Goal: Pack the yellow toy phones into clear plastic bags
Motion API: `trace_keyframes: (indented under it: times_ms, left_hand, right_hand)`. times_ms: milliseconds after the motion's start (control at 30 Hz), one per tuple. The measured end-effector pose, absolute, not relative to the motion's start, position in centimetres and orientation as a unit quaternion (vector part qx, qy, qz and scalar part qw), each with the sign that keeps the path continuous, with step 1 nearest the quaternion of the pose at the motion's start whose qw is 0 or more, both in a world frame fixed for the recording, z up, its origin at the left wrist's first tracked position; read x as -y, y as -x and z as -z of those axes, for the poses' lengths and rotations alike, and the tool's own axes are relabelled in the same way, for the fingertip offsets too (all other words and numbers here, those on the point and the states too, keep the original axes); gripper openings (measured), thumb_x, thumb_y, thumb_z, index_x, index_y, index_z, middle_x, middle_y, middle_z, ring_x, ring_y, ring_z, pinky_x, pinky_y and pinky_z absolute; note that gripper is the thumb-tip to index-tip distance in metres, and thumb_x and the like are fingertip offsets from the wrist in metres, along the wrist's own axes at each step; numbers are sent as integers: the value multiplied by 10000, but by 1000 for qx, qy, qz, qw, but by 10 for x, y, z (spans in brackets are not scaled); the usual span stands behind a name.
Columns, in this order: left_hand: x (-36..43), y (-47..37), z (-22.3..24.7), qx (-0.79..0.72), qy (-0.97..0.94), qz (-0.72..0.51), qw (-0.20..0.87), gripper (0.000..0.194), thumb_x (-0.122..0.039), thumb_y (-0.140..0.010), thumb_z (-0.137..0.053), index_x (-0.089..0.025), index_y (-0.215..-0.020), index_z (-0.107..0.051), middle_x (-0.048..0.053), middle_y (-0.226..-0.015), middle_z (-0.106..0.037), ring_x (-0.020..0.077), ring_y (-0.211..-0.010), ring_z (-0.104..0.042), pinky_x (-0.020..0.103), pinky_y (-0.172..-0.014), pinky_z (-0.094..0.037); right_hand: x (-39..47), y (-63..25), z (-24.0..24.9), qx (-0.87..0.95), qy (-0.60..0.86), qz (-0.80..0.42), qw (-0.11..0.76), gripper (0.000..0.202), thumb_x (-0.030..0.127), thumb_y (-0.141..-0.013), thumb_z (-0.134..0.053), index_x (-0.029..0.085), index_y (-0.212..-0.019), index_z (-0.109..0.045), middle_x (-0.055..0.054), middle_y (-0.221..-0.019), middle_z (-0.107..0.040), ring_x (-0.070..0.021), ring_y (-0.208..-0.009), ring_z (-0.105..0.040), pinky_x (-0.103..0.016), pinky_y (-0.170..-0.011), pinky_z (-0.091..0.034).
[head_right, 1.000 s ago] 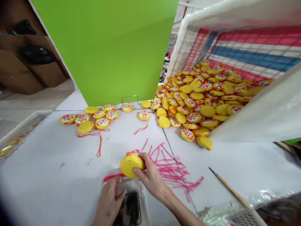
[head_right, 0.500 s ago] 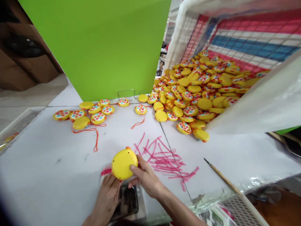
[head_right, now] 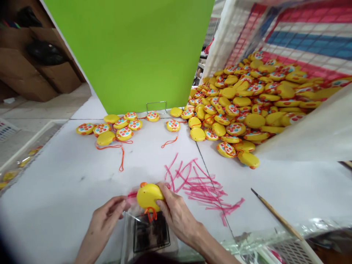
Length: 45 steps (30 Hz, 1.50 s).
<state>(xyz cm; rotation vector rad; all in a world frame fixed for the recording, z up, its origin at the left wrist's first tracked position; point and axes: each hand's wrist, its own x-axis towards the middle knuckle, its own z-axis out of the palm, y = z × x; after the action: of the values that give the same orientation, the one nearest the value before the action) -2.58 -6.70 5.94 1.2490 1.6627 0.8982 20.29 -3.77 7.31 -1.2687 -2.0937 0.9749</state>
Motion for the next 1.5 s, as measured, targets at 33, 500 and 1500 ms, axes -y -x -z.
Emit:
trace_keyframes:
  times_ms: [33,500,1500]
  left_hand:
    - [65,22,-59,-646,-488,-360,464,321,-463,-805,-523,-168,-848,-642,45,-753,-705,197,-698,-653,276,-624,-522]
    - [61,3,-48,-575,-426,-368,593,274,-402,-805,-549,-146,-822,-644,53,-739,-705,200,-734,-652,285,-655,-498]
    - [69,12,-38,-603,-436,-340,575,301,-476,-775,-543,-183,-831,-586,64,-833,-719,228,-815,-668,302,-722,-515]
  right_hand:
    - [38,-202,-73,775,464,-351,246,360,240,-947,-342,207,-1304,-370,-65,-954,-650,-172,-748,-625,-254,-681,-484]
    - [33,-178,-74,883,434,-150,97,172,179,-879,-540,189,-735,-634,-17,-724,-646,-141,-624,-588,-230,-527,-344]
    - [26,-353,-56,653,747,-88,86,209,299,-776,-482,203,-623,-587,-45,-648,-634,-180,-532,-550,-272,-504,-330]
